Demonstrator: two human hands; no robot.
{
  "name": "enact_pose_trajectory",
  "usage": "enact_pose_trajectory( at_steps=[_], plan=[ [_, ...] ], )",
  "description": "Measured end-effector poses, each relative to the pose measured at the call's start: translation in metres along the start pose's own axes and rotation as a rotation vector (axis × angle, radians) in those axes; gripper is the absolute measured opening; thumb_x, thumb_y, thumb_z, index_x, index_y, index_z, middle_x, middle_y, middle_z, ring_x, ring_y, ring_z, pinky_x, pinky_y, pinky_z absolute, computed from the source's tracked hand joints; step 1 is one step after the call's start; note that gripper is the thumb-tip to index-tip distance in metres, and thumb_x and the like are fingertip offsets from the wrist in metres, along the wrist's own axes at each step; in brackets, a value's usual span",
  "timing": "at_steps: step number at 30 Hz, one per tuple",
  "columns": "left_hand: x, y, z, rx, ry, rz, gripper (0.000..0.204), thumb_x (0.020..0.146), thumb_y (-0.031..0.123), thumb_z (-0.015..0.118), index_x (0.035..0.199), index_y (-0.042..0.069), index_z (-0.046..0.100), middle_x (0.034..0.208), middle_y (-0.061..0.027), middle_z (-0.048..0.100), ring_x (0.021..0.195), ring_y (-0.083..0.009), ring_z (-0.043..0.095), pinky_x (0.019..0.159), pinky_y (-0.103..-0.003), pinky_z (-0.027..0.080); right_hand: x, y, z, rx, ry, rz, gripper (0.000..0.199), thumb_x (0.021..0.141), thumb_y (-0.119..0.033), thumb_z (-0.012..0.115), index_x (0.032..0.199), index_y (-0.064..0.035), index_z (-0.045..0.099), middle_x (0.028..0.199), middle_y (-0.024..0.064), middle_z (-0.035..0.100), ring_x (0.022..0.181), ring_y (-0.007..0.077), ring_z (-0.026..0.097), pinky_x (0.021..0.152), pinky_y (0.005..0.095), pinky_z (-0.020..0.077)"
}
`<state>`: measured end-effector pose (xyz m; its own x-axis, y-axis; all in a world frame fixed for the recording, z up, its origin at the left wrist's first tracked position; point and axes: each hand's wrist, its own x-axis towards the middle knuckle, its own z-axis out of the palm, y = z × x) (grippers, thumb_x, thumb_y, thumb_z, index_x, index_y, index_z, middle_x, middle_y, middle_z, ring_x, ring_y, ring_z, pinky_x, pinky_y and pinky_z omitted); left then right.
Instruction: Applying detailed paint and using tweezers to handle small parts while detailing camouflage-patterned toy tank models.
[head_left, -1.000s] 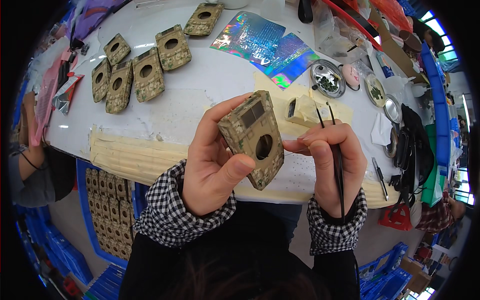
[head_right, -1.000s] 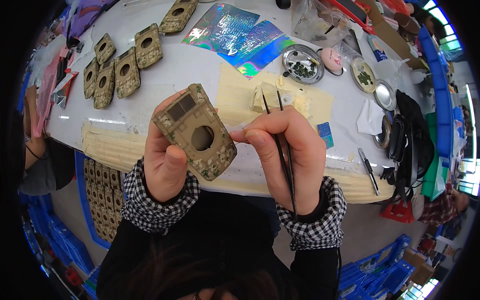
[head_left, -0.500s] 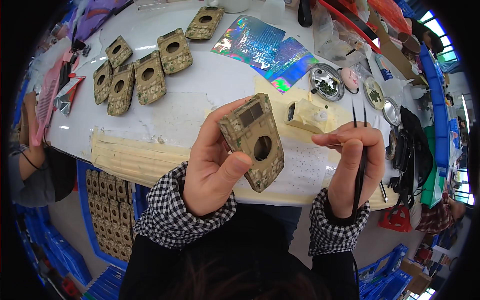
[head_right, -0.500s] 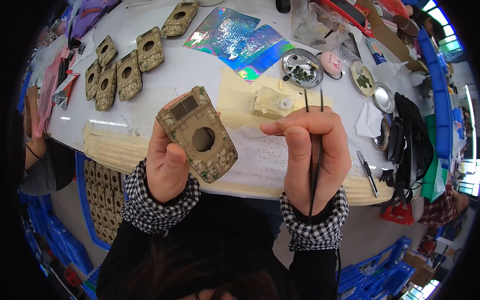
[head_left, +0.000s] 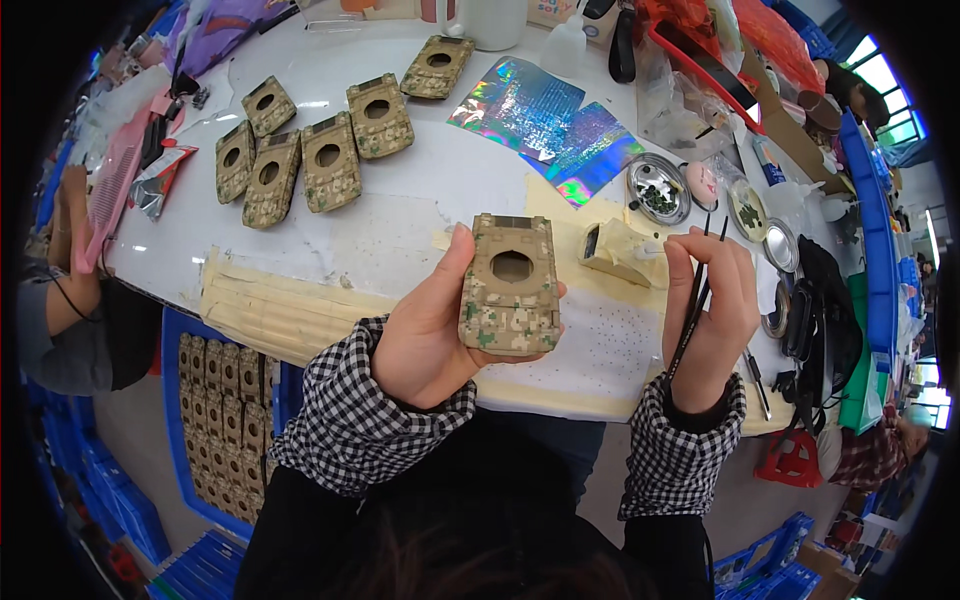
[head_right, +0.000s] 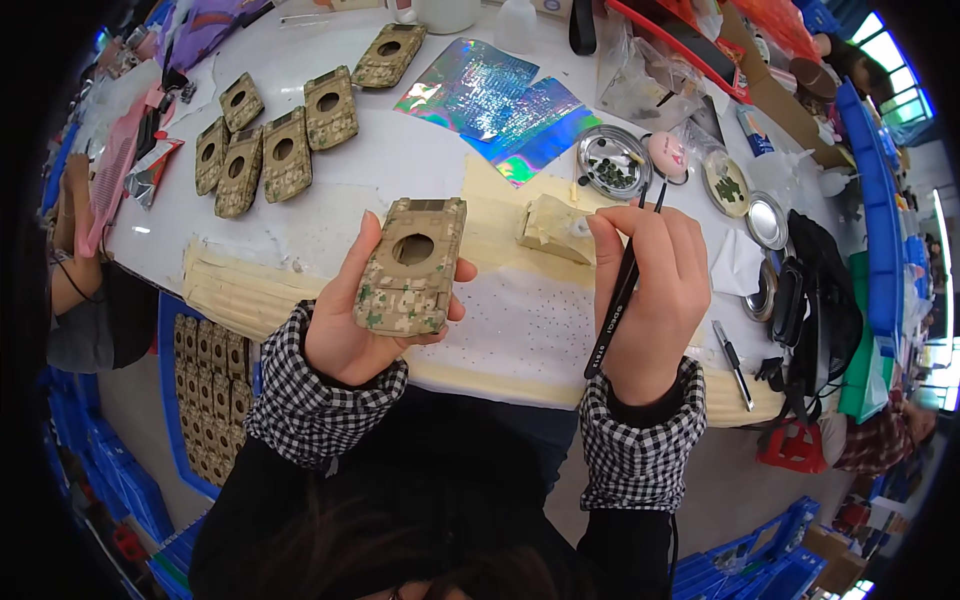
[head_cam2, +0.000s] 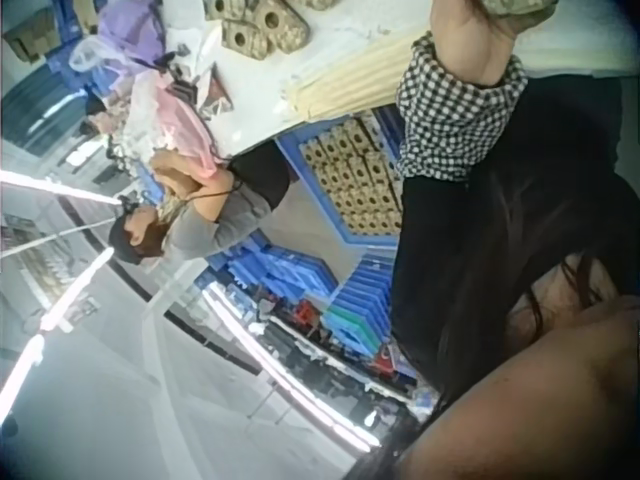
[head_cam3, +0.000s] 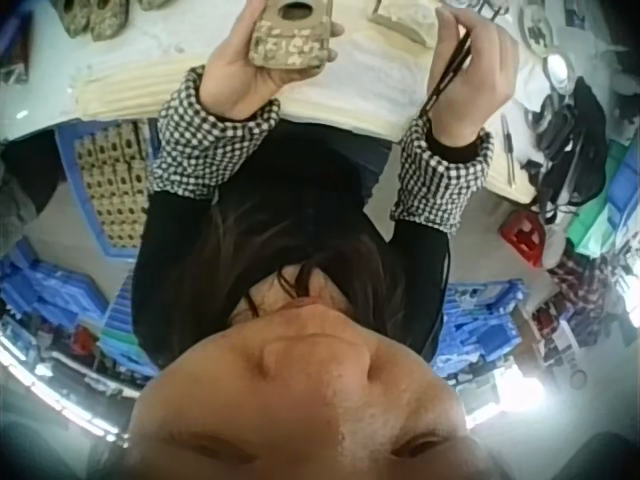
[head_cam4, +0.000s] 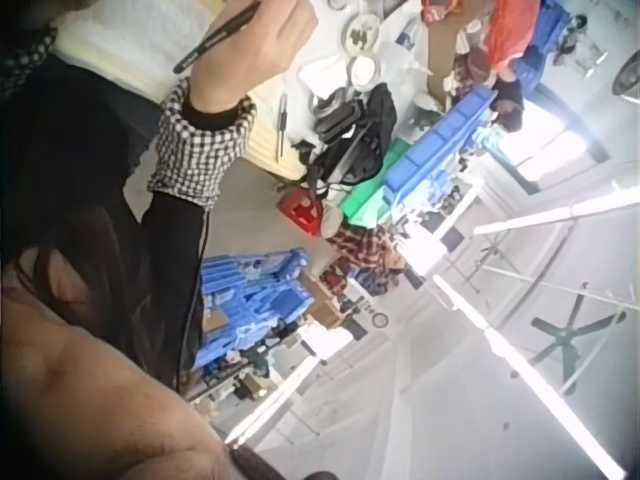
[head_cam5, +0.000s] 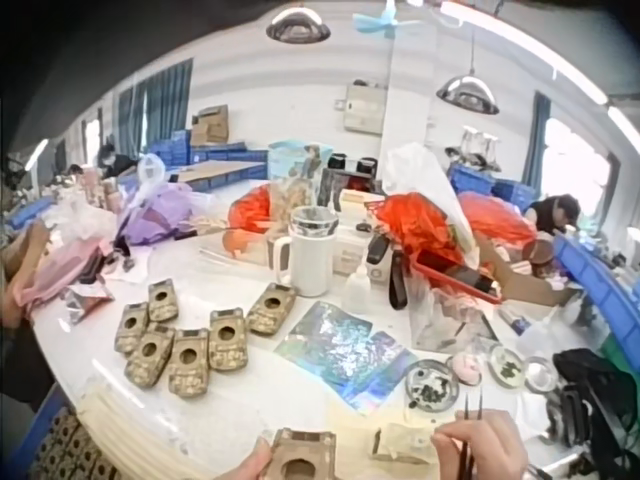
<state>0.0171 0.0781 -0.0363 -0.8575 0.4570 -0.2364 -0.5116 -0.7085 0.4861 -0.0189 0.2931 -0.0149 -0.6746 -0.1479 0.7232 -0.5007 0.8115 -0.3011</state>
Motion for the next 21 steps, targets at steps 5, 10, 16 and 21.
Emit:
enact_pose_trajectory(
  at_steps=[5,10,16,21],
  plan=[
    [0.001,0.000,0.000,0.005,0.006,-0.012,0.060,0.097,0.053,0.021,0.132,0.007,0.040,0.108,-0.0146,0.058,0.086,-0.0204,0.064,0.065,-0.029,0.055,-0.002,0.003,0.002,-0.004,-0.052,-0.015,0.010,0.077,-0.003,0.069,0.082,-0.0016,0.060,0.076,0.0114,0.058,0.072,0.0277,0.056,0.064,0.0341,0.0443],
    [0.002,0.001,0.001,0.036,0.009,-0.011,0.060,0.097,0.053,0.023,0.131,0.007,0.040,0.110,-0.0154,0.058,0.088,-0.0216,0.064,0.069,-0.032,0.055,0.000,0.002,0.002,0.009,-0.018,0.001,0.009,0.080,-0.006,0.067,0.086,-0.0015,0.062,0.080,0.0121,0.061,0.076,0.0269,0.058,0.068,0.0324,0.0453],
    [-0.026,0.000,-0.016,0.061,-0.228,0.094,0.063,0.095,0.052,0.029,0.137,0.005,0.028,0.115,-0.0214,0.054,0.094,-0.0320,0.063,0.077,-0.041,0.055,-0.011,-0.007,-0.012,0.123,0.049,0.096,0.018,0.091,-0.015,0.056,0.091,0.0017,0.061,0.085,0.0118,0.064,0.081,0.0205,0.060,0.081,0.0315,0.0456],
    [-0.077,0.011,-0.087,-0.042,-0.589,0.330,0.093,0.085,0.044,0.061,0.141,-0.004,0.004,0.112,-0.0299,0.047,0.094,-0.0404,0.061,0.077,-0.047,0.056,-0.031,-0.055,-0.052,0.581,-0.048,0.017,0.039,0.085,-0.042,0.063,0.075,-0.0048,0.056,0.071,0.0118,0.057,0.071,0.0261,0.055,0.079,0.0409,0.0475]
  ],
)
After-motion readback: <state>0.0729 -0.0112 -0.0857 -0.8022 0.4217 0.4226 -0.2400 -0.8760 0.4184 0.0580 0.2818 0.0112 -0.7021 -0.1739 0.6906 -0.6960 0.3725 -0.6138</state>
